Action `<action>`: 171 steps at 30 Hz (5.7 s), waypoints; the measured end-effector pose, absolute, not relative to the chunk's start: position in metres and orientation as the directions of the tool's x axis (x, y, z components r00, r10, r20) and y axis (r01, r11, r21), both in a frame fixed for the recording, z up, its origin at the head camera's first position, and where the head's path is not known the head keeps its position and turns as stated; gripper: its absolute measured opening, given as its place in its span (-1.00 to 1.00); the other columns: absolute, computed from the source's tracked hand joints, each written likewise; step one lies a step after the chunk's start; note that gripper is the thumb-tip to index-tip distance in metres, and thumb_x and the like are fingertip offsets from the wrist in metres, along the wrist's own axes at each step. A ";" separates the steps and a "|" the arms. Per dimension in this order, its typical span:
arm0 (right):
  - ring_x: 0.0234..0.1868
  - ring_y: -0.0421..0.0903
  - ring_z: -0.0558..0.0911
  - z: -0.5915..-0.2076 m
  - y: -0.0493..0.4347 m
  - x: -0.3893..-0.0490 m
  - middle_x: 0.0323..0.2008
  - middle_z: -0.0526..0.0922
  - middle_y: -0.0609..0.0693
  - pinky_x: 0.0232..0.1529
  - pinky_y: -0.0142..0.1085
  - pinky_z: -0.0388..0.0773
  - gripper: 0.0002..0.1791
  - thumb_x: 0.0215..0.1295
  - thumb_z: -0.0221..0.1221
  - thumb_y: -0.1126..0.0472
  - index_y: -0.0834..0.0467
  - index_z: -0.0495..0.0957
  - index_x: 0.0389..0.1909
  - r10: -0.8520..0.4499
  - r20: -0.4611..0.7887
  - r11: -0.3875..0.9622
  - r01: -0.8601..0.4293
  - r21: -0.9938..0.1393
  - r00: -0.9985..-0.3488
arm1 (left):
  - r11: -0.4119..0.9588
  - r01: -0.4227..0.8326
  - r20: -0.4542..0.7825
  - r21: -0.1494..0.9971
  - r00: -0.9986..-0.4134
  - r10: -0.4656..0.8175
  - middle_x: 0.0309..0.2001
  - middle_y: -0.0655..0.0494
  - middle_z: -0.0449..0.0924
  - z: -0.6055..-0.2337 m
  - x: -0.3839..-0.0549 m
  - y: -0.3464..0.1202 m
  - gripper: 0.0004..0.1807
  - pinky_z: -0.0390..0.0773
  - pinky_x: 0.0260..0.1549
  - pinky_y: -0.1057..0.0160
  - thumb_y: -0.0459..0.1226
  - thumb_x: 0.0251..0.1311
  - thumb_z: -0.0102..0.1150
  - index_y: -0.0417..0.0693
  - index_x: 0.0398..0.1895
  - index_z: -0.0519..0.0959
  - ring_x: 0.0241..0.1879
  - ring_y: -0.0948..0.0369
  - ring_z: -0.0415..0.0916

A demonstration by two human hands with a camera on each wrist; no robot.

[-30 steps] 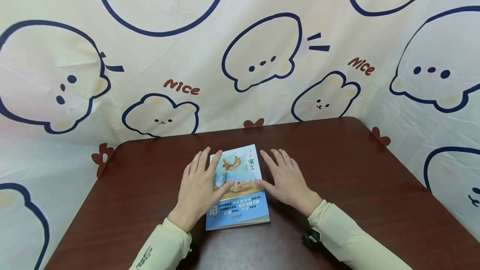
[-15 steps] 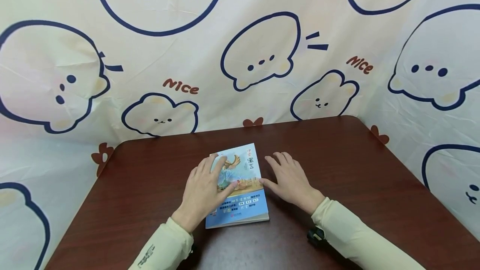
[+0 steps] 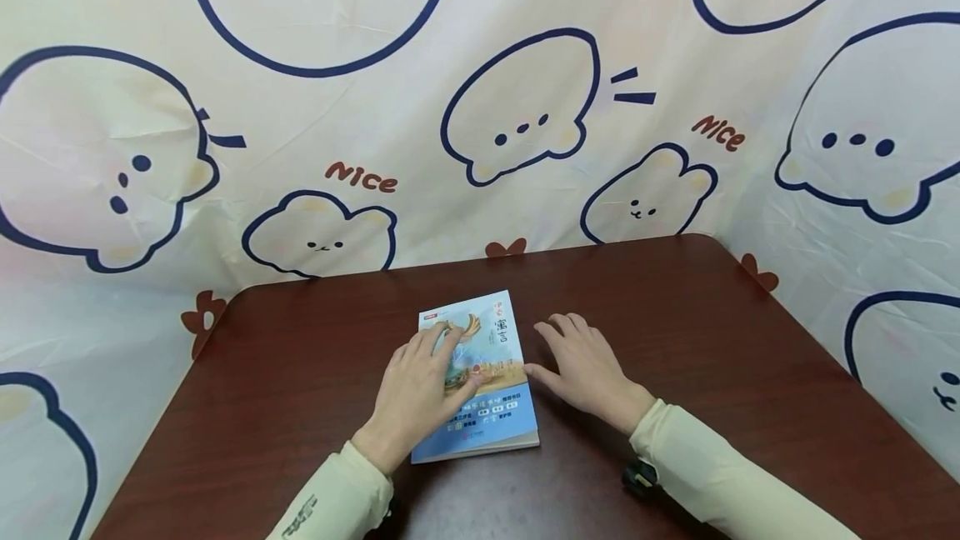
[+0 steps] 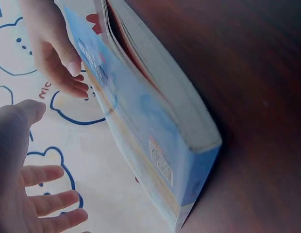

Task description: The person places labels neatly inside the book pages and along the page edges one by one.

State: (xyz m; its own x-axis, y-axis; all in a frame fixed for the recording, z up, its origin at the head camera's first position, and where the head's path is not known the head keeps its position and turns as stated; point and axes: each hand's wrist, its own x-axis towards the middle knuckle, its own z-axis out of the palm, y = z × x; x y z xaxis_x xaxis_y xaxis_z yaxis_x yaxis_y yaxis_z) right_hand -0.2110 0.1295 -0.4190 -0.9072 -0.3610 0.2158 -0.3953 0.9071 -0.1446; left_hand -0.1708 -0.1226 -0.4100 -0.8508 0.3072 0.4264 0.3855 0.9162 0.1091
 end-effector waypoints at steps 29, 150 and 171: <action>0.23 0.11 0.60 -0.427 0.141 -0.197 0.13 0.67 0.11 0.18 0.10 0.56 -0.37 0.30 0.27 -0.23 0.14 0.59 0.20 -0.402 0.210 0.897 -0.429 -0.108 -0.891 | 0.888 0.455 0.379 0.071 -0.835 0.398 0.24 -0.01 0.59 -0.420 -0.158 -0.109 -0.38 0.57 0.16 -0.10 0.21 0.24 0.23 0.05 0.22 0.54 0.20 -0.01 0.56; -0.60 -0.27 0.25 -0.435 0.118 -0.200 -0.64 0.32 -0.19 -0.56 -0.37 0.09 -0.55 0.20 0.38 -0.18 0.01 0.41 -0.53 -0.535 -0.016 0.809 -0.506 -0.297 -0.845 | 0.891 0.423 0.871 -0.165 -0.362 0.333 0.05 -0.18 0.61 -0.411 -0.135 -0.155 -0.71 0.61 -0.26 0.00 -0.32 0.28 -0.01 -0.05 -0.01 0.63 0.01 -0.11 0.56; -0.57 -0.27 0.27 -0.437 0.121 -0.202 -0.61 0.34 -0.20 -0.53 -0.38 0.11 -0.57 0.20 0.38 -0.18 0.00 0.42 -0.51 -0.528 -0.040 0.802 -0.482 -0.352 -0.849 | 0.872 0.454 0.550 -0.181 -0.688 0.473 0.54 -0.11 0.21 -0.409 -0.135 -0.186 -0.11 0.44 0.21 -0.21 -0.58 -0.05 0.11 0.17 0.45 0.40 0.44 -0.19 0.27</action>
State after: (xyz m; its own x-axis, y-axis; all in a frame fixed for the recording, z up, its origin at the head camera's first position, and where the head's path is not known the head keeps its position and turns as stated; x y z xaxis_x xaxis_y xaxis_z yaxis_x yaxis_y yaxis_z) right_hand -0.2016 0.1215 -0.4374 -0.8486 -0.5275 -0.0402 -0.4820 0.8023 -0.3521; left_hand -0.1346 -0.1859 -0.4093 -0.6882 0.4727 0.5504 0.4543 0.8722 -0.1811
